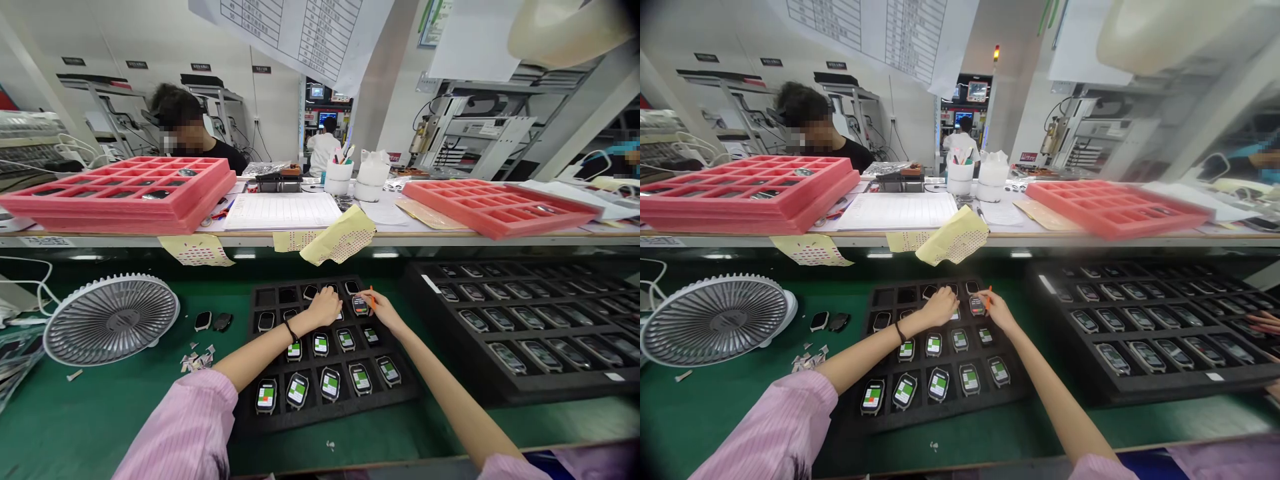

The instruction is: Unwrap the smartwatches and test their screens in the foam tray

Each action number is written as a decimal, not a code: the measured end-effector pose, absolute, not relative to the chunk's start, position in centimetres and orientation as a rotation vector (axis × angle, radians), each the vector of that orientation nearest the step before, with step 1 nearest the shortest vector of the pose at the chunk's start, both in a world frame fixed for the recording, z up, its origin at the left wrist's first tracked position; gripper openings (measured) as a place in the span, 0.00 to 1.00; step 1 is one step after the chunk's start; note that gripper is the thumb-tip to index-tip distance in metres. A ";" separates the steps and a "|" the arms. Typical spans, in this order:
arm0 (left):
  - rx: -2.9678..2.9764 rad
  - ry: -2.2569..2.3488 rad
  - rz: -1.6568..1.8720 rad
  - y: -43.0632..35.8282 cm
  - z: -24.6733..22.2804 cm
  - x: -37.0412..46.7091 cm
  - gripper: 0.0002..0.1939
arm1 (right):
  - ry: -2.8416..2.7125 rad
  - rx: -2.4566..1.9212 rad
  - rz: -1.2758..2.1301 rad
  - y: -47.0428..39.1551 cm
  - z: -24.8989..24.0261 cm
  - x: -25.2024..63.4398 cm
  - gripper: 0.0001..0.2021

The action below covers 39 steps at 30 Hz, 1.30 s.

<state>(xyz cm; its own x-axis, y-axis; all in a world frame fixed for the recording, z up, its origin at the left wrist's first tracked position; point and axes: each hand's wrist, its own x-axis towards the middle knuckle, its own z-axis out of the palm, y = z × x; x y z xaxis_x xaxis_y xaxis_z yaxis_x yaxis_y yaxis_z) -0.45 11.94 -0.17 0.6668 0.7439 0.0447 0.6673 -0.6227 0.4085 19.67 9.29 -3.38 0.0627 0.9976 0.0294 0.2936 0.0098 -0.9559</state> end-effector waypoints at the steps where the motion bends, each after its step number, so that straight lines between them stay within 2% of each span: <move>1: 2.489 1.098 0.305 12.1 -0.1 -0.7 0.16 | -1.335 -1.410 1.019 9.1 -3.2 19.7 0.18; 7: 2.247 0.930 0.372 12.4 -0.1 -2.7 0.10 | -1.144 -1.211 1.237 8.1 -1.3 19.3 0.21; 14: 2.009 0.899 0.440 12.9 -0.5 -3.3 0.13 | -1.130 -1.006 1.438 7.2 1.5 16.5 0.20; 21: 1.822 0.819 0.434 12.6 -0.3 -2.8 0.09 | -1.155 -0.966 1.465 6.7 2.6 15.0 0.20; 30: 1.405 0.955 0.530 12.4 1.4 -5.1 0.18 | -1.180 -0.965 1.424 6.8 3.4 13.8 0.17; 39: 1.366 0.942 0.796 8.7 5.4 -9.9 0.24 | -1.271 -0.978 1.363 7.9 4.9 10.9 0.13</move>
<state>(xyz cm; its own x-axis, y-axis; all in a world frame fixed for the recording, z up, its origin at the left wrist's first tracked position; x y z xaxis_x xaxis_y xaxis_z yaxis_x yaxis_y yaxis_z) -9.91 8.69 5.41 0.4313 0.8980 -0.0867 0.0641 0.0653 0.9958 10.87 7.90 4.86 -0.1834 0.9809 0.0653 -0.1337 0.0409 -0.9902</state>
